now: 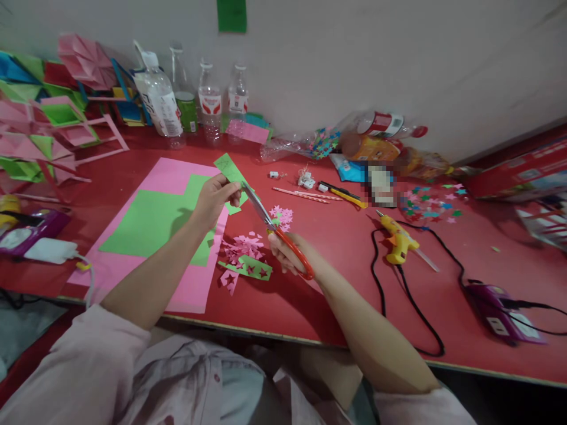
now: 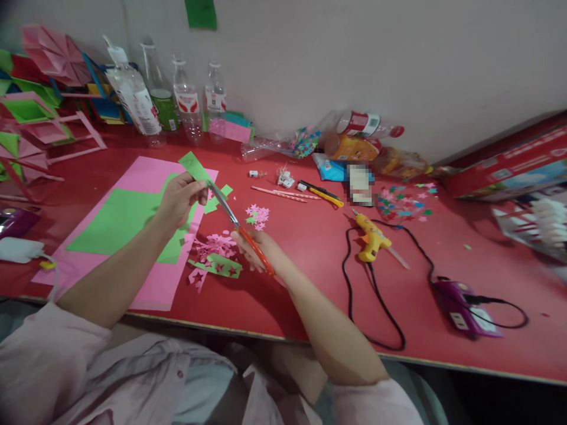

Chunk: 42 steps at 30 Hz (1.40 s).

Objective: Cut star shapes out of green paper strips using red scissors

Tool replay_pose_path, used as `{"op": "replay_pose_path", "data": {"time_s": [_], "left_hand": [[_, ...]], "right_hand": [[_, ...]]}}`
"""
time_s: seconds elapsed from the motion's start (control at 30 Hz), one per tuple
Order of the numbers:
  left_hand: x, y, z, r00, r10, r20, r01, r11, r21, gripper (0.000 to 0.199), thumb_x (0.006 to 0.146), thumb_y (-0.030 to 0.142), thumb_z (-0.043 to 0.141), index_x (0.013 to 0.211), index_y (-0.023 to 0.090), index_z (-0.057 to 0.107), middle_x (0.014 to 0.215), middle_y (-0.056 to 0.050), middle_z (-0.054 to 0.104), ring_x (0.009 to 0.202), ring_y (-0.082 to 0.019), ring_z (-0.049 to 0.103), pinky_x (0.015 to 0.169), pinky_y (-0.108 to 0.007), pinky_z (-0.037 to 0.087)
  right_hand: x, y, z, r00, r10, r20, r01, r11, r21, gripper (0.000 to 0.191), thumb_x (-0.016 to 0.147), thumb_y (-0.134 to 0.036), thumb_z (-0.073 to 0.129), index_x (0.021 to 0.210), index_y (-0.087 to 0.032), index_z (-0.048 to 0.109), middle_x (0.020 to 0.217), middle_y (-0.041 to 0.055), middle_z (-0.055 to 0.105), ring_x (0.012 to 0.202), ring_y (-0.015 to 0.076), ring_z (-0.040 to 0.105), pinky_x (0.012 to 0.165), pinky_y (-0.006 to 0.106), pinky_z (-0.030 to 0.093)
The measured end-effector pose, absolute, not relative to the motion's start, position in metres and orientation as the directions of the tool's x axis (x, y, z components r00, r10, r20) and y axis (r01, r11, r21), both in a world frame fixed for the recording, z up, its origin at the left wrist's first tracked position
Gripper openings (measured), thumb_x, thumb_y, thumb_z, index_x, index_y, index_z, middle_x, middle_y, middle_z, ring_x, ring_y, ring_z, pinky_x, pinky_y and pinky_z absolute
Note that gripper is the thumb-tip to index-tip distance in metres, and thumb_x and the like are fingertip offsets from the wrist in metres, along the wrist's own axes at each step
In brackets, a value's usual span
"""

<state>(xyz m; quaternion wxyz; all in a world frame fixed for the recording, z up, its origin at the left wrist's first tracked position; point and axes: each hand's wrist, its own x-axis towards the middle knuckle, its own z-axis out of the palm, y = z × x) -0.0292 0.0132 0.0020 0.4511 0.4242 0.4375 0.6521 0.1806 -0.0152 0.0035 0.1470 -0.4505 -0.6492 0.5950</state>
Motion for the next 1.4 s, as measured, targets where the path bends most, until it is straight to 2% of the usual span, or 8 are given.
{"op": "replay_pose_path", "data": {"time_s": [0.3,0.43,0.7,1.0,1.27,1.4], "left_hand": [[-0.03,0.013,0.002,-0.243,0.957,0.155,-0.295,-0.225,0.929,0.004,0.063,0.017,0.06,0.059,0.017,0.058,0.046,0.004,0.055,0.039,-0.005,0.048,0.041,-0.02,0.038],[-0.028,0.011,0.002,-0.223,0.963,0.151,-0.289,-0.213,0.933,0.013,0.064,0.019,0.059,0.052,0.016,0.056,0.046,0.002,0.055,0.04,-0.005,0.047,0.043,-0.02,0.039],[-0.026,0.012,-0.001,-0.232,0.963,0.134,-0.308,-0.203,0.93,0.016,0.064,0.019,0.059,0.048,0.015,0.058,0.044,0.002,0.054,0.041,-0.005,0.048,0.044,-0.02,0.038],[-0.025,0.011,-0.002,-0.234,0.967,0.103,-0.331,-0.179,0.926,0.016,0.064,0.019,0.06,0.049,0.015,0.06,0.046,0.002,0.056,0.042,-0.005,0.049,0.045,-0.02,0.039],[-0.022,0.009,-0.002,-0.254,0.963,0.092,-0.288,-0.166,0.943,0.018,0.069,0.021,0.06,0.051,0.015,0.059,0.048,0.002,0.056,0.045,-0.005,0.048,0.048,-0.021,0.04],[-0.017,0.008,-0.004,-0.284,0.953,0.102,-0.28,-0.184,0.942,0.019,0.07,0.021,0.059,0.052,0.015,0.059,0.048,0.002,0.055,0.044,-0.005,0.048,0.048,-0.02,0.039]], "right_hand": [[0.181,-0.013,0.002,-0.607,0.72,-0.335,0.363,-0.124,-0.924,0.047,0.083,-0.062,0.047,0.062,-0.02,0.044,0.033,-0.0109,0.032,0.026,0.0049,0.032,0.038,0.021,0.041],[0.182,-0.012,-0.003,-0.644,0.701,-0.306,0.333,-0.103,-0.937,0.049,0.083,-0.064,0.046,0.062,-0.02,0.046,0.033,-0.0109,0.033,0.025,0.0049,0.032,0.039,0.022,0.043],[0.183,-0.011,-0.004,-0.636,0.703,-0.318,0.334,-0.121,-0.935,0.05,0.081,-0.066,0.048,0.063,-0.02,0.046,0.033,-0.0111,0.034,0.026,0.005,0.032,0.04,0.023,0.043],[0.182,-0.01,-0.007,-0.641,0.696,-0.324,0.314,-0.147,-0.938,0.052,0.079,-0.07,0.048,0.063,-0.02,0.048,0.033,-0.0103,0.035,0.025,0.0056,0.033,0.04,0.024,0.045],[0.181,-0.011,-0.009,-0.644,0.692,-0.326,0.297,-0.166,-0.94,0.049,0.083,-0.065,0.046,0.065,-0.02,0.047,0.033,-0.0108,0.034,0.026,0.0055,0.033,0.039,0.022,0.044],[0.181,-0.013,-0.007,-0.641,0.709,-0.293,0.292,-0.127,-0.948,0.049,0.084,-0.065,0.044,0.066,-0.02,0.047,0.034,-0.0106,0.034,0.026,0.0056,0.033,0.041,0.023,0.045]]}}
